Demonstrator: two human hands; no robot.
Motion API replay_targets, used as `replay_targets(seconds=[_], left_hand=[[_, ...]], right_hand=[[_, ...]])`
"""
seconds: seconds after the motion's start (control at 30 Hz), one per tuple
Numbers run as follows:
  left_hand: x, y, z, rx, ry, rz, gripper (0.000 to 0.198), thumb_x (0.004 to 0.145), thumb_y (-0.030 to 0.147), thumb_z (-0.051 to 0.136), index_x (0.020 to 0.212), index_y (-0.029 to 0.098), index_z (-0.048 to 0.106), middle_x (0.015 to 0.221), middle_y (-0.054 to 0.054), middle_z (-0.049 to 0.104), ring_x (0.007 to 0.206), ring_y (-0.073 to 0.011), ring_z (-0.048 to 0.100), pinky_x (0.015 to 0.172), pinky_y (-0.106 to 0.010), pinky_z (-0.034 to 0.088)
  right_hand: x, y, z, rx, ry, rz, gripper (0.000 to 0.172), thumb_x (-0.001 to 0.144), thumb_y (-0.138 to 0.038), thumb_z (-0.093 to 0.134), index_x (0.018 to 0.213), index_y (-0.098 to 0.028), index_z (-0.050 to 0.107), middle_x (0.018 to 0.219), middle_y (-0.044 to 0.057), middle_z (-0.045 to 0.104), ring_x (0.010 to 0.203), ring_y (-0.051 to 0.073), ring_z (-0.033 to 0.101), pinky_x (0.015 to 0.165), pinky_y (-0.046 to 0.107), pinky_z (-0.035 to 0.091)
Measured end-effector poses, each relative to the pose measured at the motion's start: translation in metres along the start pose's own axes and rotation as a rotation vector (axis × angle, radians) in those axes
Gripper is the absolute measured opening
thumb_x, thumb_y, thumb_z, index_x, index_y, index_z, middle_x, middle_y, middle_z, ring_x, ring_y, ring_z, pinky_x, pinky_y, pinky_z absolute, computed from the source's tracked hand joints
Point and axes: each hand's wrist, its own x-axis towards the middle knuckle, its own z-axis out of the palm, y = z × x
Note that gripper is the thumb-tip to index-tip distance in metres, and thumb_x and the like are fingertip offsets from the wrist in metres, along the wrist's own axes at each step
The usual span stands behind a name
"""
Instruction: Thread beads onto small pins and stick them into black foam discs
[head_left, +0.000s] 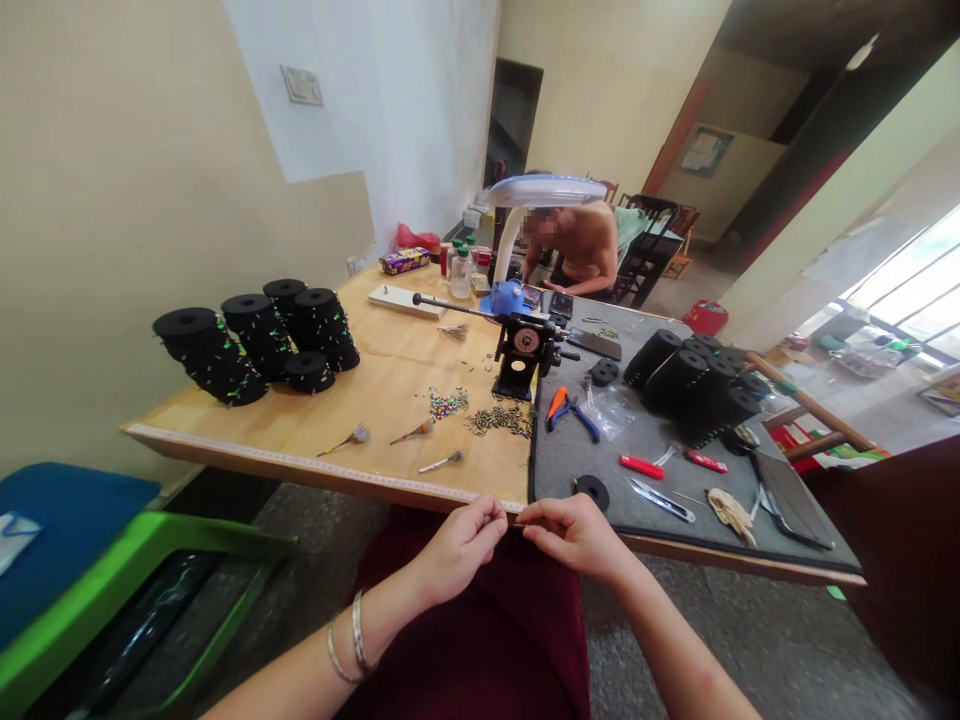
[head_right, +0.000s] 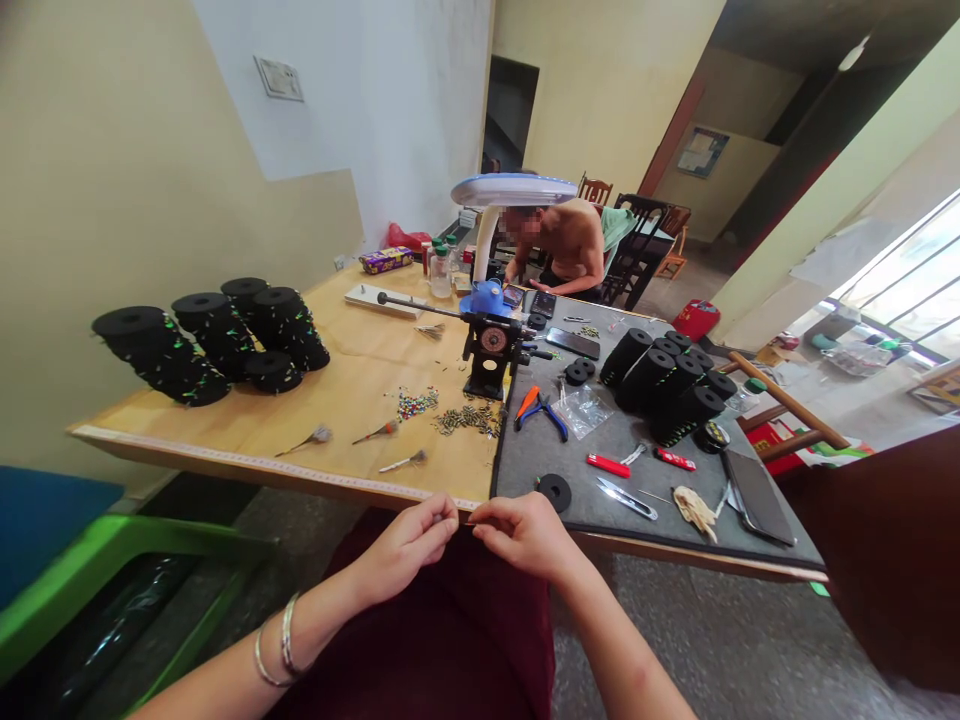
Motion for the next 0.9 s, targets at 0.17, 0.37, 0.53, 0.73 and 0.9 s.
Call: replay_targets(seconds=[0.17, 0.37, 0.53, 0.73, 0.9], left_hand=[[-0.0007, 0.0007, -0.0002, 0.038, -0.003, 0.006, 0.024, 0.086, 0.038, 0.048, 0.073, 0.019, 0.044, 0.057, 0.008, 0.034, 0.051, -0.0087, 0.032, 0.049, -0.021, 0.028], [-0.0004, 0.0003, 0.0001, 0.038, -0.006, 0.006, 0.023, 0.086, 0.038, 0.047, 0.073, 0.019, 0.045, 0.059, 0.007, 0.036, 0.052, -0.0090, 0.032, 0.049, -0.021, 0.028], [-0.0010, 0.0022, 0.0014, 0.067, -0.003, 0.022, 0.020, 0.086, 0.033, 0.047, 0.072, 0.019, 0.045, 0.058, 0.007, 0.037, 0.052, -0.0094, 0.032, 0.050, -0.021, 0.028], [-0.0019, 0.0029, 0.0000, 0.086, -0.007, 0.027, 0.018, 0.086, 0.031, 0.046, 0.072, 0.019, 0.044, 0.057, 0.007, 0.035, 0.052, -0.0095, 0.031, 0.049, -0.021, 0.028], [-0.0010, 0.0012, 0.0002, 0.100, -0.011, 0.030, 0.018, 0.086, 0.031, 0.045, 0.073, 0.019, 0.044, 0.058, 0.007, 0.036, 0.053, -0.0100, 0.032, 0.051, -0.022, 0.029]], right_hand=[[0.0018, 0.0013, 0.0034, -0.036, 0.033, -0.003, 0.018, 0.079, -0.017, 0.054, 0.076, -0.016, 0.071, 0.051, -0.003, 0.055, 0.044, 0.007, 0.040, 0.045, 0.018, 0.028], [0.0006, 0.0021, 0.0032, -0.032, 0.021, -0.018, 0.020, 0.082, -0.019, 0.053, 0.085, -0.017, 0.072, 0.055, -0.002, 0.059, 0.045, 0.008, 0.042, 0.045, 0.018, 0.029], [0.0014, 0.0007, 0.0067, -0.050, 0.047, -0.018, 0.020, 0.076, -0.013, 0.052, 0.078, -0.017, 0.072, 0.051, -0.003, 0.057, 0.044, 0.008, 0.042, 0.045, 0.018, 0.029], [0.0016, 0.0015, 0.0097, -0.059, 0.084, 0.001, 0.019, 0.070, -0.009, 0.050, 0.069, -0.016, 0.068, 0.048, -0.006, 0.048, 0.042, 0.007, 0.038, 0.045, 0.018, 0.028], [0.0003, -0.0007, 0.0089, -0.043, 0.064, 0.034, 0.016, 0.073, -0.012, 0.052, 0.075, -0.016, 0.067, 0.046, -0.008, 0.040, 0.042, 0.007, 0.034, 0.044, 0.018, 0.025]])
